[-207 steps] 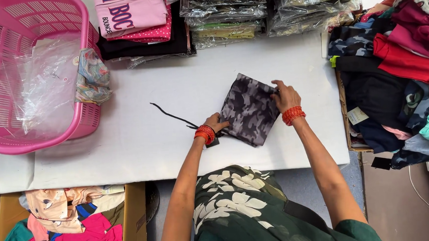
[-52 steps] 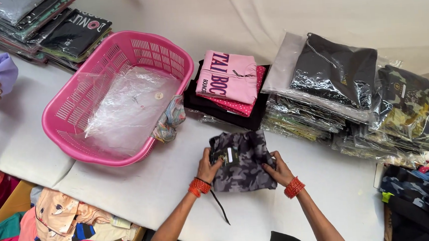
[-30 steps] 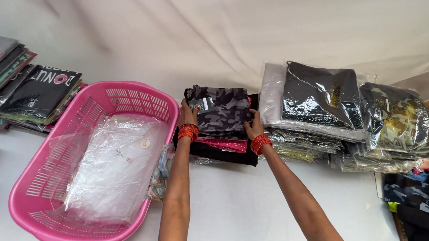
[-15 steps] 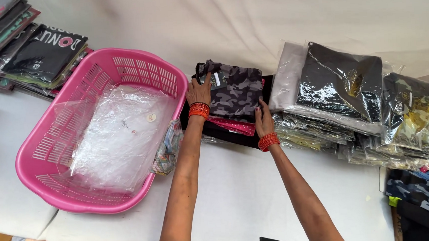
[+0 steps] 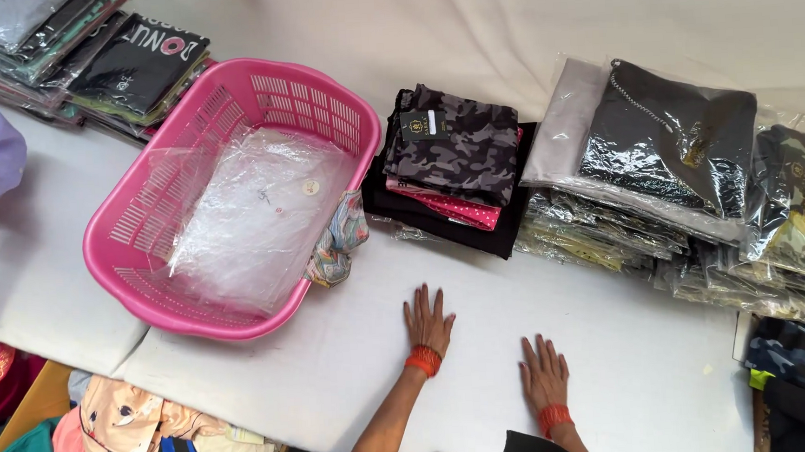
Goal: The person folds a pair of camouflage-patterned pants on a white table, then places the folded pants into a clear plastic bag. The person then places the bagged pants onto a stack of other packaged clothes.
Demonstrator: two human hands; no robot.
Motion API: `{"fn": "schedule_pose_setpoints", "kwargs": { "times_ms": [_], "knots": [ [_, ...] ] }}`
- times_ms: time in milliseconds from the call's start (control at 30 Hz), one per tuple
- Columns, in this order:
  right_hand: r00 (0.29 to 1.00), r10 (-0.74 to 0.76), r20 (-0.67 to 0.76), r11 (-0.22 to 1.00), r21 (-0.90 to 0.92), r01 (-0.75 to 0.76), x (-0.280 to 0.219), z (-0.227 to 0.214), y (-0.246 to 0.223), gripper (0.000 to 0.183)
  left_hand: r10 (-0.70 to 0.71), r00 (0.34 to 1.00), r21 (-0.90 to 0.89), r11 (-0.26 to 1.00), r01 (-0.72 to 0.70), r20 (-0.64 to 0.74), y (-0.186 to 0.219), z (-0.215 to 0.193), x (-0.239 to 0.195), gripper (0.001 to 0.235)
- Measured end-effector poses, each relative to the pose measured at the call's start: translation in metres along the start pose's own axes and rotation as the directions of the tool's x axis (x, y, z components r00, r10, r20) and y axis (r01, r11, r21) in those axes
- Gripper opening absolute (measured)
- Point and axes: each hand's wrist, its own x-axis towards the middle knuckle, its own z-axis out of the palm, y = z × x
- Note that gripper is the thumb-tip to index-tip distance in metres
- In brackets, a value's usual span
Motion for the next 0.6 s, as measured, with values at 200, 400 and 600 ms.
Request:
{"fn": "schedule_pose_setpoints", "kwargs": {
  "times_ms": [200, 400, 600],
  "knots": [
    [0.987, 0.158, -0.015, 0.987, 0.028, -0.158, -0.065, 0.001, 0.032, 0.057, 0.184, 0.983, 0.018, 0.983, -0.184, -0.006, -0.021, 0.009, -0.083, 0.062],
    [0.988, 0.156, 0.011, 0.987, 0.033, -0.156, -0.066, 0.005, 0.040, 0.057, 0.063, 0.808, -0.314, 0.901, -0.298, -0.586, -0.026, -0.135, -0.064, 0.031],
    [0.976, 0.213, 0.044, 0.976, 0.026, -0.214, -0.067, 0.001, 0.029, 0.057, 0.043, 0.754, 0.011, 0.999, -0.048, -0.655, -0.135, -0.286, 0.051, 0.051]
  ]
}}
